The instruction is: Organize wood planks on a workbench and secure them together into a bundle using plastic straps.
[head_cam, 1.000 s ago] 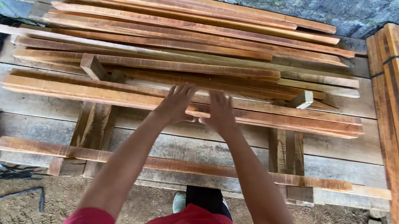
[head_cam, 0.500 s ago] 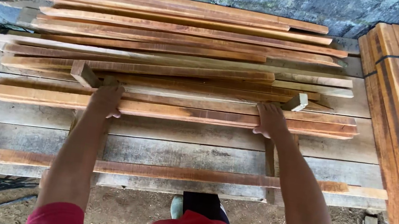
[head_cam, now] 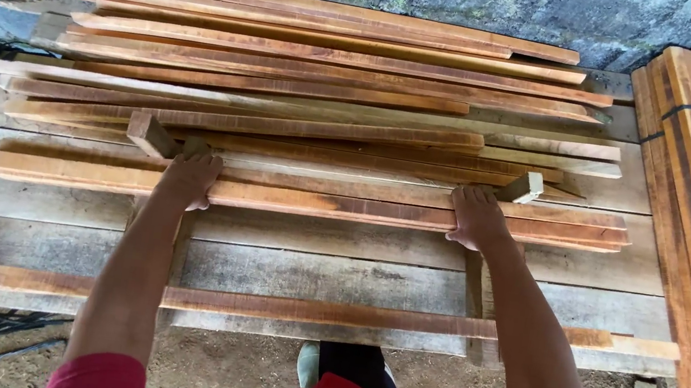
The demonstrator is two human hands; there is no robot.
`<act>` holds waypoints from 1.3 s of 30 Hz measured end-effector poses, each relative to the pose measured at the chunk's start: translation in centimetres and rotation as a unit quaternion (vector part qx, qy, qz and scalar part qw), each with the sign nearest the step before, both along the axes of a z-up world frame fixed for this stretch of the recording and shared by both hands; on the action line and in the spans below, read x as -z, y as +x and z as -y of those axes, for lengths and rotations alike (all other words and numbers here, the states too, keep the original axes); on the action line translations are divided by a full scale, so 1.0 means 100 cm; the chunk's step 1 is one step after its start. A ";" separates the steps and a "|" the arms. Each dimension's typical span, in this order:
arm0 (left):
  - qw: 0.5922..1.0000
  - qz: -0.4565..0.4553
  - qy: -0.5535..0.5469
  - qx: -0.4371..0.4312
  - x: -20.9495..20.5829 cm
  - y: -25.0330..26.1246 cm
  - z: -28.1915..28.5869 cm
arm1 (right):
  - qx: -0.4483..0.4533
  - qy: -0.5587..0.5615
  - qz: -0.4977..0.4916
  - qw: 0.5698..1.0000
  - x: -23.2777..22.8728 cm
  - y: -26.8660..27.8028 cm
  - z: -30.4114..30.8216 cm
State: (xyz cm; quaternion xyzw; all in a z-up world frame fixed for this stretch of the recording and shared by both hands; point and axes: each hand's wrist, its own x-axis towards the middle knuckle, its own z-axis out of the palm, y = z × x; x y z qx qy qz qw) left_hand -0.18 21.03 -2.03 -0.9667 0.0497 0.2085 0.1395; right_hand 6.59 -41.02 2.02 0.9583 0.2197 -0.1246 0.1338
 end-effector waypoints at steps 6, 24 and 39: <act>0.985 0.145 0.063 -0.075 -0.005 -0.019 0.035 | -0.017 -0.048 0.274 0.960 -0.007 -0.041 -0.017; 0.964 0.040 -0.243 0.104 -0.048 -0.220 0.131 | 0.049 0.042 -0.204 0.977 -0.022 -0.198 -0.018; 0.987 -0.048 -0.147 0.048 0.020 -0.191 0.123 | 0.042 0.050 -0.183 0.981 0.002 -0.192 -0.015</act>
